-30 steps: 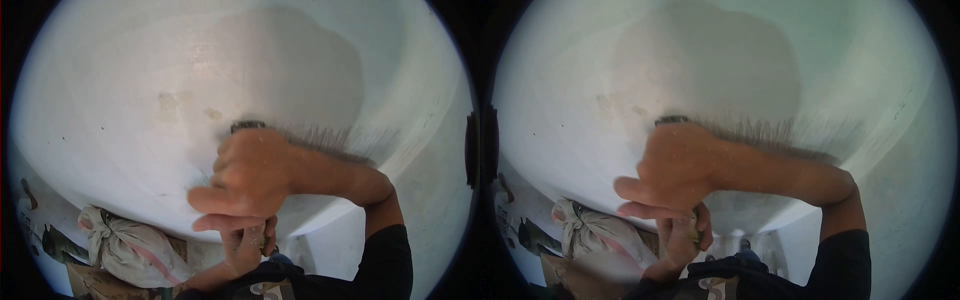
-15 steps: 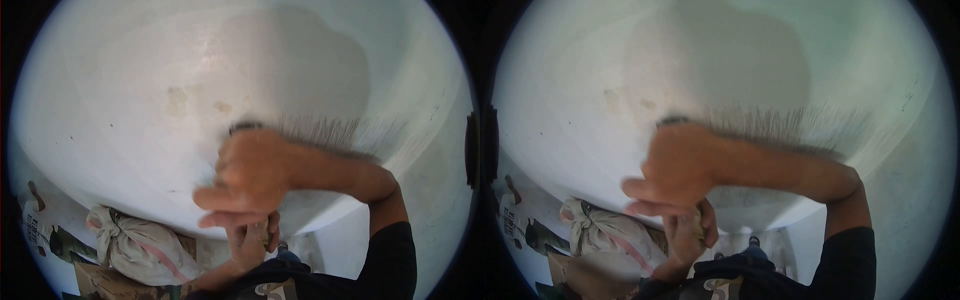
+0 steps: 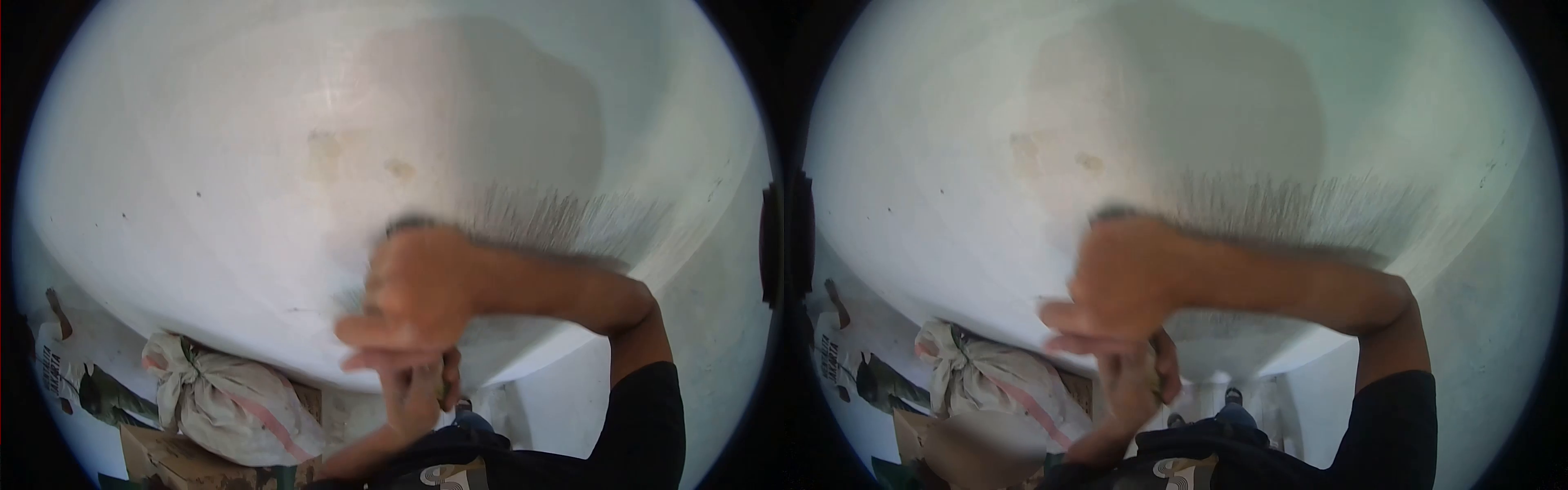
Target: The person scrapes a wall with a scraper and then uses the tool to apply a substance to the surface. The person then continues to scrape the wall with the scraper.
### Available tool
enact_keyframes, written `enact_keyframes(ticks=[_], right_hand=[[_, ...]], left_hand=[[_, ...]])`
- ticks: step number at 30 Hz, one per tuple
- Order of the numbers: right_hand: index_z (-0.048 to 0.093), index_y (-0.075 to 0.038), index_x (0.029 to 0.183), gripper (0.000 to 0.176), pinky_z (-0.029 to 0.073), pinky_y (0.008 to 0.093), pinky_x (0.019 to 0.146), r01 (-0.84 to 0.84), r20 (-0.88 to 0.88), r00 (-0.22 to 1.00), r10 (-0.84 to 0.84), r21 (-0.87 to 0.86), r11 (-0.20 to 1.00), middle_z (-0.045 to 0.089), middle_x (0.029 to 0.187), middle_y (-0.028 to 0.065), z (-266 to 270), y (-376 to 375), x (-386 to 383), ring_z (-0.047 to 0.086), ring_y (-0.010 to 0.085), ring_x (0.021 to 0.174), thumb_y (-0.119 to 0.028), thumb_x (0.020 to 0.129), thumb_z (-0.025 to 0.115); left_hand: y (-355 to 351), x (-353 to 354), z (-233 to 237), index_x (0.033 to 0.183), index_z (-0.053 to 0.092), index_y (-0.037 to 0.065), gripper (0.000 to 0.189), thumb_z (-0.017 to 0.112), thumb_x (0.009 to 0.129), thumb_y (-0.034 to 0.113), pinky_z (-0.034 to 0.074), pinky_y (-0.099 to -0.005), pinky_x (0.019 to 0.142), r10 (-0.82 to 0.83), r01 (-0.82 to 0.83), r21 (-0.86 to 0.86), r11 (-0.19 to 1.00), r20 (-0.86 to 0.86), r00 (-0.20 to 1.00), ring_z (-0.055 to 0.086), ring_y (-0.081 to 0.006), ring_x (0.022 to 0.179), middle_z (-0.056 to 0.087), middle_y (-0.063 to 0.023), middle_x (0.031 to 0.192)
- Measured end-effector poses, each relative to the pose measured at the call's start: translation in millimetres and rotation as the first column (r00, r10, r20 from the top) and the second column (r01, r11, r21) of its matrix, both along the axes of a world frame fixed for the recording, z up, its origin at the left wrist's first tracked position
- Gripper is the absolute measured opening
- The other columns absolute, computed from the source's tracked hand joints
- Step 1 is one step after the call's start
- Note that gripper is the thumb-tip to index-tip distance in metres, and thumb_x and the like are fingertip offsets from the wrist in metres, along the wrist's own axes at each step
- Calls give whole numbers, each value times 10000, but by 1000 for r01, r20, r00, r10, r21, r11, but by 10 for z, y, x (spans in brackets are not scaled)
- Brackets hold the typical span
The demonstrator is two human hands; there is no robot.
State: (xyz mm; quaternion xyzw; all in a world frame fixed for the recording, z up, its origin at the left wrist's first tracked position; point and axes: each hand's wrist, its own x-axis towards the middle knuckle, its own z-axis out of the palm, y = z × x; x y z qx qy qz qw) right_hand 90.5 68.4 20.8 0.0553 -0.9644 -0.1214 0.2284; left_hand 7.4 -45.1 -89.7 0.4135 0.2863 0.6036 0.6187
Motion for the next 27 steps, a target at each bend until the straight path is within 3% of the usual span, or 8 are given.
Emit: enact_keyframes(ticks=[2, 5, 8, 10, 14, 18, 22, 27], right_hand=[[436, -153, 651, 399, 355, 341, 346, 24, -79, 997, -26, -24, 999, 391, 394, -16, 95, 39, -48, 441, 184, 320, -375, 960, 556], [443, -147, 664, 390, 354, 332, 353, 50, -25, 998, -51, -36, 998, 388, 395, -22, -257, -16, 45, 448, 180, 329, -375, 955, 568], [436, -149, 660, 401, 356, 328, 363, 47, -1, 999, -47, -27, 999, 384, 398, -20, -67, -9, -14, 453, 182, 340, -388, 948, 581], [440, -149, 650, 400, 358, 332, 357, 83, -101, 991, -90, -73, 994, 396, 400, -16, 136, -23, -73, 454, 198, 337, -379, 945, 581], [416, -147, 632, 416, 328, 335, 353, 81, -63, 994, -86, -85, 993, 381, 398, -13, -269, -104, 55, 443, 189, 332, -363, 933, 605], [415, -156, 626, 422, 352, 322, 356, 122, -131, 983, -127, -41, 992, 353, 394, -20, 110, -201, 21, 429, 177, 332, -370, 952, 576], [432, -158, 637, 419, 349, 328, 368, 102, -16, 994, -104, -103, 989, 355, 398, -38, -33, -87, -39, 426, 157, 336, -391, 951, 583], [429, -150, 632, 428, 336, 301, 378, 97, -112, 988, -102, -55, 994, 386, 425, -40, 36, 32, 32, 424, 159, 357, -401, 944, 578]], left_hand=[[76, -165, 86, 1166, 434, 11, 356, 437, 1043, 345, 339, -243, 338, -135, 134, 129, 983, 1, 991, 461, -138, 397, 483, -87, 714], [-121, -68, -180, 1143, 438, -7, 372, 442, 1041, 351, 339, -237, 336, -82, 83, 45, 996, -26, 996, 463, -138, 399, 480, -95, 725], [-37, -91, -54, 1131, 446, -13, 375, 432, 1042, 351, 346, -236, 337, -10, 10, 49, 999, -5, 1000, 465, -136, 407, 477, -96, 727], [86, -278, 124, 1171, 427, 8, 351, 419, 1047, 336, 351, -250, 340, -169, 174, 190, 966, -44, 985, 462, -139, 403, 475, -97, 724], [-168, -72, -132, 1145, 460, -13, 349, 417, 1050, 319, 349, -238, 339, -82, 83, 36, 996, -21, 996, 460, -135, 402, 473, -95, 725], [-58, -221, 115, 1196, 418, -5, 364, 423, 1047, 326, 359, -245, 339, -190, 198, 154, 968, -67, 980, 463, -137, 396, 482, -102, 724], [-22, -89, 64, 1151, 447, -17, 396, 435, 1040, 362, 363, -248, 340, -85, 88, 68, 994, -52, 995, 455, -133, 395, 487, -93, 731], [54, -222, 99, 1051, 474, 13, 176, 414, 1042, 179, 373, -213, 399, -179, 175, 58, 983, 68, 981, 481, -100, 527, 530, -107, 824]])
